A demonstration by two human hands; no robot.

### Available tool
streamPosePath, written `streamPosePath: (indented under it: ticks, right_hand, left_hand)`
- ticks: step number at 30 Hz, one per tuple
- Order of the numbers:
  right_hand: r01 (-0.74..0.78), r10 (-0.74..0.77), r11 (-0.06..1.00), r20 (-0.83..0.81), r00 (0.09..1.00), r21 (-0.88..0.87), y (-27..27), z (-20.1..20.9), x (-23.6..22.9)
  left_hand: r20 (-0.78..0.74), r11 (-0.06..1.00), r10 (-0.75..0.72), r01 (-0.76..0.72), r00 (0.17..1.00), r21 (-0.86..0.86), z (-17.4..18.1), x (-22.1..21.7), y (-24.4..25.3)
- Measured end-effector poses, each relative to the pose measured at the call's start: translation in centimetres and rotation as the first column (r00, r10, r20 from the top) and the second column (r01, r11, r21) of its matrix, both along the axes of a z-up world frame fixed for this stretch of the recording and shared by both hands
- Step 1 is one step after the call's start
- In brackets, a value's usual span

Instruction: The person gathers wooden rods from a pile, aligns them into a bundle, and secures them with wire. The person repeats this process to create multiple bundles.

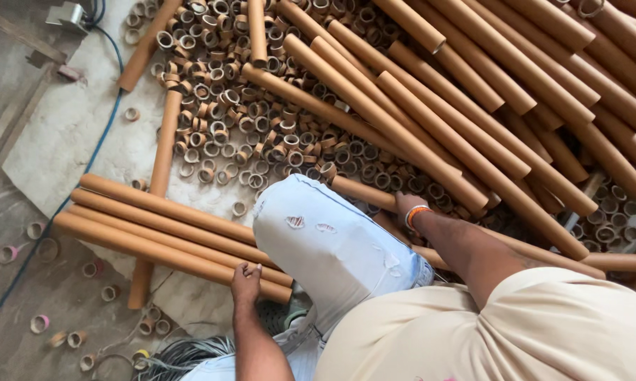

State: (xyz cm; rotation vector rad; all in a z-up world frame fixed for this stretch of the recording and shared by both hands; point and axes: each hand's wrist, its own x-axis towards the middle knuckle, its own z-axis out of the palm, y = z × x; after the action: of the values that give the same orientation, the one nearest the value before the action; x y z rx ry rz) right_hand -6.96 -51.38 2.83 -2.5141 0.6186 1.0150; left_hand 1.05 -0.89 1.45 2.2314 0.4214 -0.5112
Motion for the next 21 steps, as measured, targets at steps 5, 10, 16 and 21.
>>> streamPosePath:
  ticks: [5, 10, 16, 21]
  right_hand:
    - [-0.007, -0.034, 0.982, 0.213, 0.976, 0.189, 2.8, 2.5, 7.2]
    - [-0.173, -0.133, 0.902, 0.636, 0.760, 0.396, 10.6, 10.4, 21.6]
    - [-0.520, -0.181, 0.570, 0.715, 0.676, 0.636, 23.3, 28.4, 33.1]
    - [-0.872, -0.318, 0.243, 0.884, 0.342, 0.425, 34.0, 33.6, 34.5]
  left_hand:
    - [0.034, 0.989, 0.046, -0.040, 0.998, -0.143, -0.4, 0.1, -0.5]
    - [0.129, 0.938, 0.123, -0.073, 0.984, -0.340, -1.6, 2.6, -1.7]
    - [0.191, 0.584, 0.322, -0.036, 0.927, -0.811, 0.6, 5.4, -5.5]
    - [0.700, 0.922, 0.183, 0.127, 0.691, -0.366, 7.0, 5.5, -8.1]
